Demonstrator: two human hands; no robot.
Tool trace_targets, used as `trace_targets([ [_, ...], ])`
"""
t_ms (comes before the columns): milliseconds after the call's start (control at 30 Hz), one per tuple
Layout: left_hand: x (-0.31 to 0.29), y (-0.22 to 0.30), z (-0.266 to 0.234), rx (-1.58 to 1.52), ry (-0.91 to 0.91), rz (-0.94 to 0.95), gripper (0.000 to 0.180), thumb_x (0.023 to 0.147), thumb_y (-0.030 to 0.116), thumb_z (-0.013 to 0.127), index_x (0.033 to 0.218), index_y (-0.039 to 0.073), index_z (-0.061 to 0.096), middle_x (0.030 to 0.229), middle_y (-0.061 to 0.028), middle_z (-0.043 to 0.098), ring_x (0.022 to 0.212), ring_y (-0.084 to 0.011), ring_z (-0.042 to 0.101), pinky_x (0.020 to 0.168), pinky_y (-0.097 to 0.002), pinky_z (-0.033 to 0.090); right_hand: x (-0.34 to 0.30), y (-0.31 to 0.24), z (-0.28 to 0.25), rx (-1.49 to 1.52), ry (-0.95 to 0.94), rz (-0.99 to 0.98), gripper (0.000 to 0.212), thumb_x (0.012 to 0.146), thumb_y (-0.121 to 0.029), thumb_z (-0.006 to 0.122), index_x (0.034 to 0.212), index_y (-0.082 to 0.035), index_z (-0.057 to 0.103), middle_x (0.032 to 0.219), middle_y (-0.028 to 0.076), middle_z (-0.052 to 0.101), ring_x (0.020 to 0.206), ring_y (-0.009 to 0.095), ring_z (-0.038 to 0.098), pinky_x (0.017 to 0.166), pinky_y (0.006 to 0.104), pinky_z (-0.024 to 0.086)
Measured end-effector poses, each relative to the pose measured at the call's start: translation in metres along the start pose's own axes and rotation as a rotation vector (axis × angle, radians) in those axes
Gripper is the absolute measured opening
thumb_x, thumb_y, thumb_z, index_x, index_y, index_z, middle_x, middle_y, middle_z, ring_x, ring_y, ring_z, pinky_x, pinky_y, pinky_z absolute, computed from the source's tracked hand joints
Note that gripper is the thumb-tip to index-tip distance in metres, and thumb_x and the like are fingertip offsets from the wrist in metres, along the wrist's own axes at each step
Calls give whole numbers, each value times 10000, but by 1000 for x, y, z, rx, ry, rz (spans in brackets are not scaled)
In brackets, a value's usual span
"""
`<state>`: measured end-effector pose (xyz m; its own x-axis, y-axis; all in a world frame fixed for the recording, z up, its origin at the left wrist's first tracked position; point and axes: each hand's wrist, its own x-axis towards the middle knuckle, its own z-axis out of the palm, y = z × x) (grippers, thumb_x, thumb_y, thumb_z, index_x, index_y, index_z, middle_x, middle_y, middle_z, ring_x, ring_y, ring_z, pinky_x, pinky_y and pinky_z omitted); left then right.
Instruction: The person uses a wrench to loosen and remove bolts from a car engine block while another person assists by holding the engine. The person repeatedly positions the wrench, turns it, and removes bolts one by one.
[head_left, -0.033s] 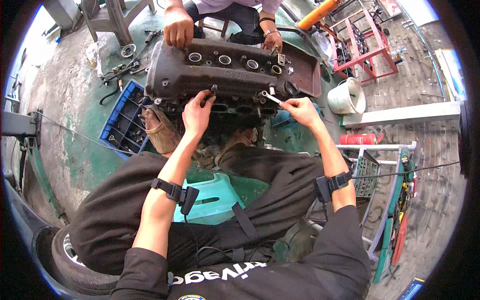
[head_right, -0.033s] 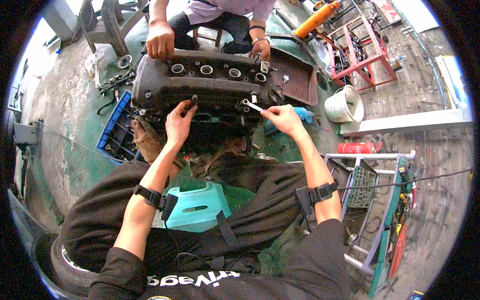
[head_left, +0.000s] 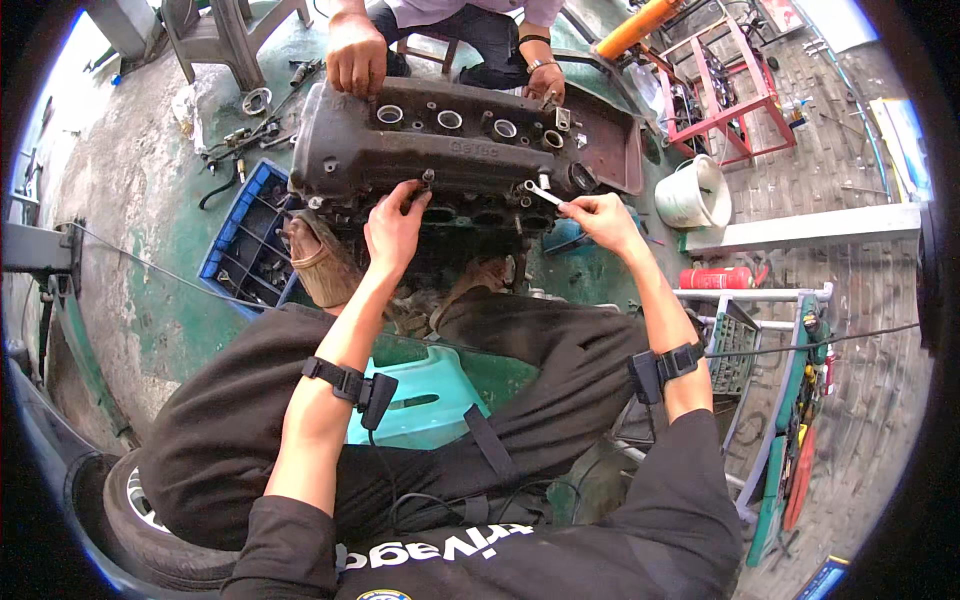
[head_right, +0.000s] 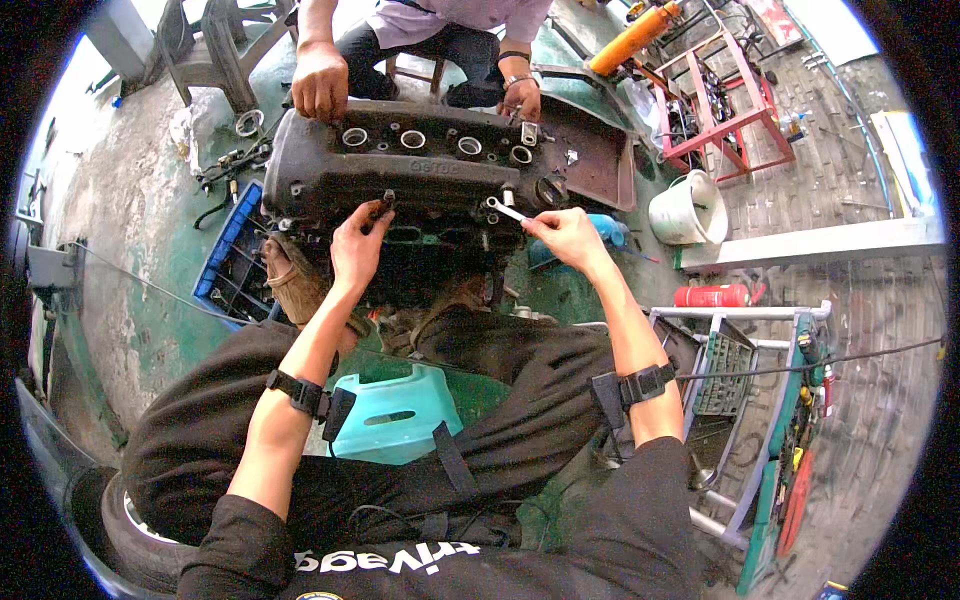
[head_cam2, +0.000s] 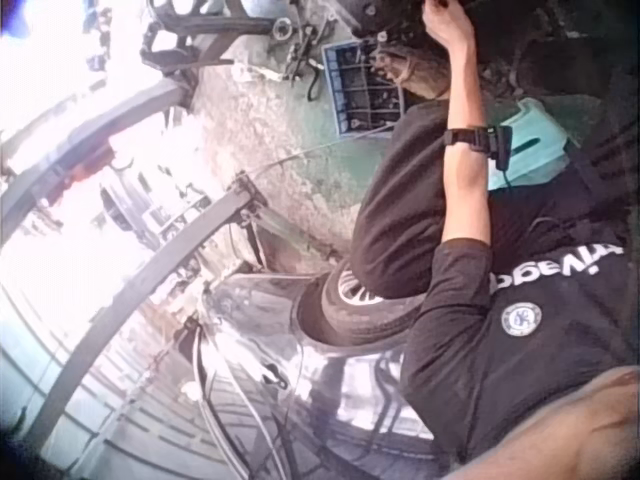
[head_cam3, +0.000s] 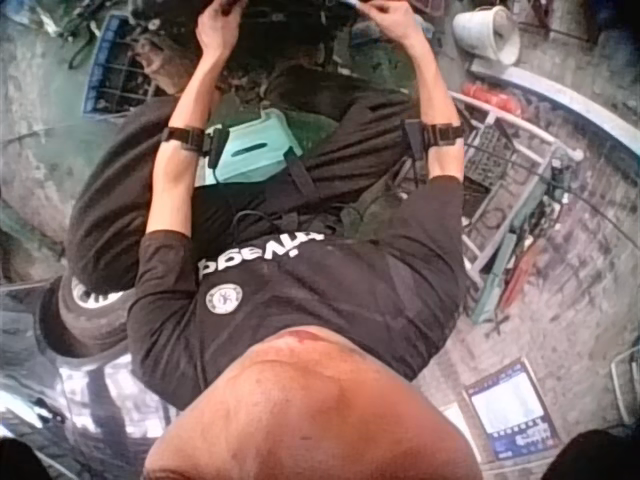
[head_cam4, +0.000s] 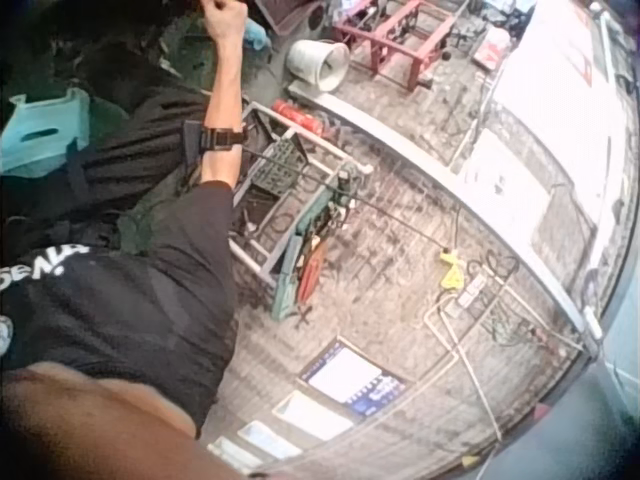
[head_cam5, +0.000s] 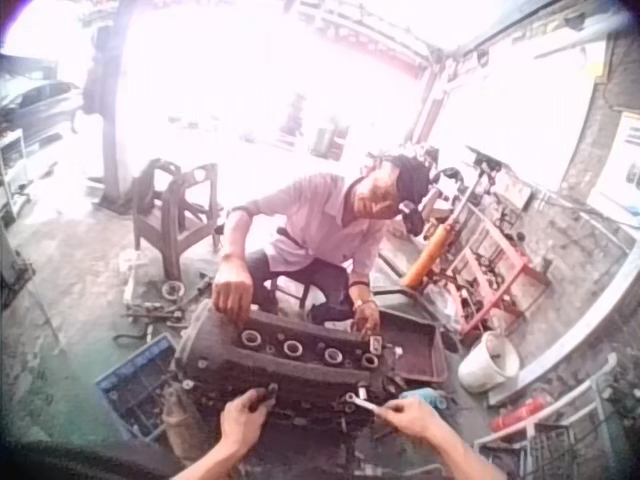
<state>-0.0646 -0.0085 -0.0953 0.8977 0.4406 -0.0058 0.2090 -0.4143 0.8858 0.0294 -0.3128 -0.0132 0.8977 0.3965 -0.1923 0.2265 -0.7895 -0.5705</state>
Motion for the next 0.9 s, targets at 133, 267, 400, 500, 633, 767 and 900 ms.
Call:
trace_targets([
  [133,0,1,-1,15,2,-8,319,825,311,643,1069,106,642,870,-116,669,799,-247,642,721,-330,470,11,-6,-9,-95,-111,57,322,828,-353,645,851,-38,704,509,53,495,485,75,400,461,292,337],
  [267,0,2,-2,-12,-9,-16,320,826,315,642,1069,106,643,875,-115,669,798,-251,641,721,-331,469,21,-15,-16,-64,-224,82,331,819,-370,647,852,-46,709,524,55,542,486,78,439,471,290,356],
  [400,-1,3,-2,-8,0,1,319,827,313,639,1070,107,642,870,-122,665,794,-252,640,720,-330,468,19,-26,-13,143,-419,448,367,854,-384,609,771,-33,673,508,40,537,426,96,465,410,272,378],
  [500,-1,3,-1,-3,10,11,321,829,307,636,1075,100,638,886,-129,665,805,-256,640,723,-330,468,-5,-37,18,675,-460,588,366,923,-337,525,763,-19,610,556,39,543,467,144,512,426,305,414],
  [633,-3,0,-1,38,-15,-23,325,831,283,628,1094,92,626,948,-135,665,859,-261,645,746,-332,470,-2,-69,86,1430,-332,574,360,940,-329,479,928,18,574,902,154,624,846,280,614,768,423,505],
  [767,0,-1,3,-8,23,45,283,824,302,622,1057,142,638,862,-134,641,806,-299,624,683,-381,473,39,-119,137,2022,-40,264,442,1000,-286,292,1078,105,481,1158,220,553,1126,335,529,1000,436,429],
  [900,3,-4,1,28,12,67,301,826,300,624,1075,130,631,847,-121,660,799,-291,636,694,-361,476,53,-139,129,2246,70,192,476,1009,-273,238,1128,130,461,1168,222,548,1129,320,527,1015,403,430],
])
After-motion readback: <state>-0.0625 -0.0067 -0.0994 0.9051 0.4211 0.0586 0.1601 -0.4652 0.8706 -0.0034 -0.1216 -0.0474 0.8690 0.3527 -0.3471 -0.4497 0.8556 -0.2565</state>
